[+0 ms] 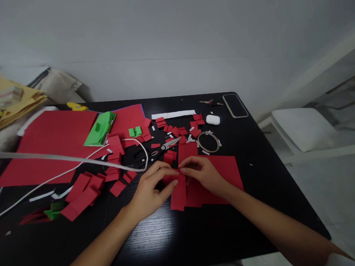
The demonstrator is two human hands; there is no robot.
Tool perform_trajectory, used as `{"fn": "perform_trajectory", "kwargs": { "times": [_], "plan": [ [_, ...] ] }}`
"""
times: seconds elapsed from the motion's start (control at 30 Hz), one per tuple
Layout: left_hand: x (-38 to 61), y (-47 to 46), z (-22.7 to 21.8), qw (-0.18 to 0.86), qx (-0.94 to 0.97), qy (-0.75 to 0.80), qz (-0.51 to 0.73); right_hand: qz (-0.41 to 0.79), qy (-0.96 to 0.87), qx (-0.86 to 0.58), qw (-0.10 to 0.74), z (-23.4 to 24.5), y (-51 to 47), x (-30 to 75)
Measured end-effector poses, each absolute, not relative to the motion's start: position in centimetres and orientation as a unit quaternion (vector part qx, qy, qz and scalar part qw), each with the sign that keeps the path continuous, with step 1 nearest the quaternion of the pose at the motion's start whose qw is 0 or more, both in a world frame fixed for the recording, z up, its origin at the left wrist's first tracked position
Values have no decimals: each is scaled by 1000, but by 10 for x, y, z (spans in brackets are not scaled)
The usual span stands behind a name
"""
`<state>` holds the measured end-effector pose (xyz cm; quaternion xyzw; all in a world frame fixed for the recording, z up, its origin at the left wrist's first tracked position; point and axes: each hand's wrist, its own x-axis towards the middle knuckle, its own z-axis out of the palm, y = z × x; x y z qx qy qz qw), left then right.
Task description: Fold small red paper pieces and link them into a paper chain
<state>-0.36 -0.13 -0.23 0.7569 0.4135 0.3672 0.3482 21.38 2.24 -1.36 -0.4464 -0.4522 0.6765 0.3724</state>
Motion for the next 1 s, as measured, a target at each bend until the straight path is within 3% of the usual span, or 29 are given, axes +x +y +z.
{"fn": "perform_trajectory", "kwargs": {
  "times": [0.5,1.0],
  "plan": [
    [-2,1,-2,405,726,439,341,683,-451,-442,366,-11,23,215],
    [0,0,-2,397,695,467,377,604,-564,-431,362,-5,14,212]
  ]
}}
